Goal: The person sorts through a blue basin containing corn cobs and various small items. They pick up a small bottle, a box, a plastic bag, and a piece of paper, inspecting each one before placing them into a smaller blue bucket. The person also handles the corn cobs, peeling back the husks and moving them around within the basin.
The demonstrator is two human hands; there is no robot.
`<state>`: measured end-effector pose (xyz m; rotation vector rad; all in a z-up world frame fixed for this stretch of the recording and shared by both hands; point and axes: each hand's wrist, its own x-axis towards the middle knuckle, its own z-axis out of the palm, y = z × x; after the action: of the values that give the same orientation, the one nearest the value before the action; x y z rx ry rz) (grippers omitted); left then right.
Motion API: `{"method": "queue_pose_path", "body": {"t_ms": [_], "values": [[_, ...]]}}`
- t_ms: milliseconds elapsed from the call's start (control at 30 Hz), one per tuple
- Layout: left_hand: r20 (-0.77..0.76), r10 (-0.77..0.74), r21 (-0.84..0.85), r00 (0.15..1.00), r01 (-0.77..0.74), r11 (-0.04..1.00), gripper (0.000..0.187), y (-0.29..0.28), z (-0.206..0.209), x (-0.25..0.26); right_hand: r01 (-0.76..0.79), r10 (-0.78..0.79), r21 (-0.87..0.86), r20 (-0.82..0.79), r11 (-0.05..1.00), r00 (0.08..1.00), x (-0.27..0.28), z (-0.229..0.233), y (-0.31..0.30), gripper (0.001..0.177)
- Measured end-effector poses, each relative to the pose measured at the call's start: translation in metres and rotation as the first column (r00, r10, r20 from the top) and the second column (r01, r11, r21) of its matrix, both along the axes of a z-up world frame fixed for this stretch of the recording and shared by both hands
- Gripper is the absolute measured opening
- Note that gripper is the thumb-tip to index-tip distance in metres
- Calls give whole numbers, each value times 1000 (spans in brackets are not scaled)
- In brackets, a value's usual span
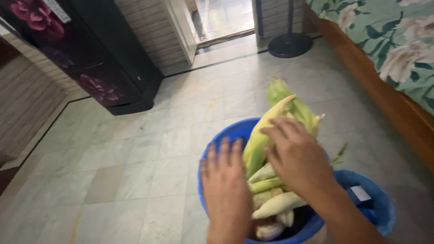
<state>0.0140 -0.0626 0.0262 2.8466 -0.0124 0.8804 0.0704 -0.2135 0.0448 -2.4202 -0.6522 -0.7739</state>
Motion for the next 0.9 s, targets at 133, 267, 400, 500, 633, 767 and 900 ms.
{"method": "queue_pose_path", "body": {"t_ms": [133,267,400,500,633,767,900], "values": [[-134,84,-56,987,-92,994,53,44,-26,4,-145,117,-176,-158,974,980,11,7,36,33],[-88,-9,-193,996,-8,981,60,50,-49,7,-306,207,-352,-293,885,934,25,-10,62,26],[17,-5,-427,1000,12,904,65,47,-51,0,-527,258,-409,-552,745,793,36,-49,65,44],[-6,-36,-425,999,30,905,58,50,-45,-3,-697,629,-261,-302,668,716,38,-74,68,52],[-73,-36,-387,997,5,922,54,48,-39,-6,-477,267,-387,-483,789,834,45,-62,67,19],[-167,-39,-328,985,-19,944,53,45,-32,-6,-220,102,-212,-459,952,883,49,-24,41,21],[-280,-62,-283,958,-21,959,56,46,-23,-7,-166,153,-14,-320,986,935,46,-16,32,16]]}}
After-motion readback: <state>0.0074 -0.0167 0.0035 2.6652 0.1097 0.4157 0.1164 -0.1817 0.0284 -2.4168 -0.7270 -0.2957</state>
